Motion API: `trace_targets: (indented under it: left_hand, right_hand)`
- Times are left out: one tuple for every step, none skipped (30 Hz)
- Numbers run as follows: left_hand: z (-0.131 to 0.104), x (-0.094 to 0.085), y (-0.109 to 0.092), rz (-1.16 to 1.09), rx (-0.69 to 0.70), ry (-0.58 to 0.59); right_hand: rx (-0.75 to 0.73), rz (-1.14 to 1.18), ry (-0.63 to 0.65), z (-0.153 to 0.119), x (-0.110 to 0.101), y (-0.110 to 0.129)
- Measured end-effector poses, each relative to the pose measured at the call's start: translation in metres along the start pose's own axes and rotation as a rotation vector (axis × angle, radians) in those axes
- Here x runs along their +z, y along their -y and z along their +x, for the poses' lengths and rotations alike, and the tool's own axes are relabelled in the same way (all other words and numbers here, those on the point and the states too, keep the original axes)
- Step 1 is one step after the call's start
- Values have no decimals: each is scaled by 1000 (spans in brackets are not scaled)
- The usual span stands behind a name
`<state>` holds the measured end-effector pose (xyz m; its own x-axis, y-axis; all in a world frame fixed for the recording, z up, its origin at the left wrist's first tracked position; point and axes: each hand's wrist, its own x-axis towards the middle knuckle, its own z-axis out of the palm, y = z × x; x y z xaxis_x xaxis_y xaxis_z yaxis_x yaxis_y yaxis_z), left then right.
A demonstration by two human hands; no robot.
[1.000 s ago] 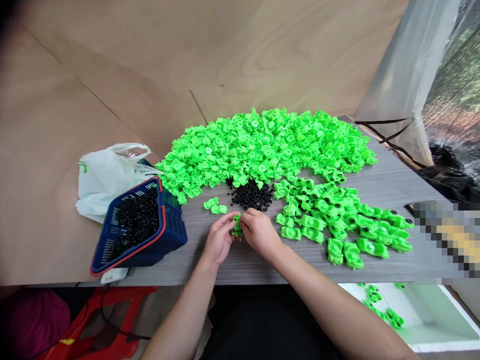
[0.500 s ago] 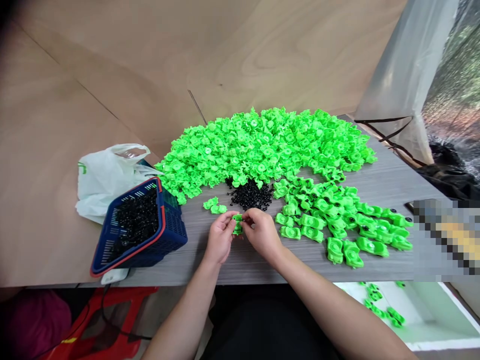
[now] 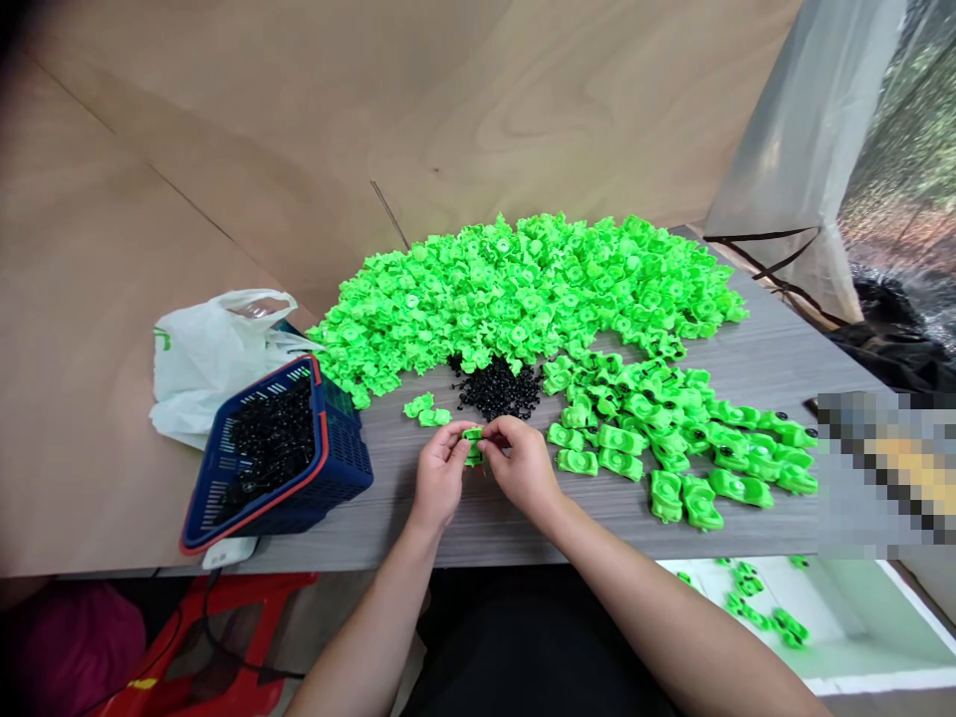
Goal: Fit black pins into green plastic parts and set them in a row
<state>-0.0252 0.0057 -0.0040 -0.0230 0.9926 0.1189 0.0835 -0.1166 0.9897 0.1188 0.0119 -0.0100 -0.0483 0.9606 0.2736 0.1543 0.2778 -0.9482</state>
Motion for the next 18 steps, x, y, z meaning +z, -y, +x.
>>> trace_targets:
  left_hand:
    - [0,0,-1,19,20,1]
    - [-1,1,-1,35,36,1]
    - [-1,1,-2,45,45,1]
    - [-2,1,-2,49,48,2]
    - [-2,1,-2,46,48,7]
    - [-3,1,-1,37,43,15]
    - [-3,1,-1,25,35,27]
    - [-4,0,0,11,26,44]
    - [-4,-1,1,-2,18,64]
    - [-4,-2,1,-12,12,85]
    - [-4,-4,1,-17,10,103]
    - [-4,-5,1,-17,12,119]
    - [-4,-6,1,-12,14,131]
    - [-4,-7,0,-6,18,139]
    - [-3,-7,-1,0,22,142]
    - [-3,-7,-1,3,24,143]
    - [-3,-7,-2,3,25,139]
    - [-4,-7,-2,2,22,133]
  right_hand:
    - [27,45,-2,-1,0,-1]
    - [54,92,-2,-1,0,-2]
    - [78,136,-1,-1,0,-2]
    - [98,173,0,-1,0,-3]
    - [114,202,3,-1,-1,-3]
    - [128,225,8,0,-2,-3]
    - [142,242,22,0,-2,-2]
    - [155,255,45,1,-4,-2]
    - [166,263,70,2,-5,-2]
    - [174,265,96,3,-7,-1]
    - [179,263,118,4,-8,-1]
    - [182,257,135,5,-10,-1]
    - [183,249,148,6,-11,-1]
    - [183,242,157,7,-12,-2]
    - [183,234,166,7,-13,-2]
    - [183,226,174,8,-14,-2]
    - [182,220,177,8,-14,-1]
    - [181,216,177,8,-14,-1]
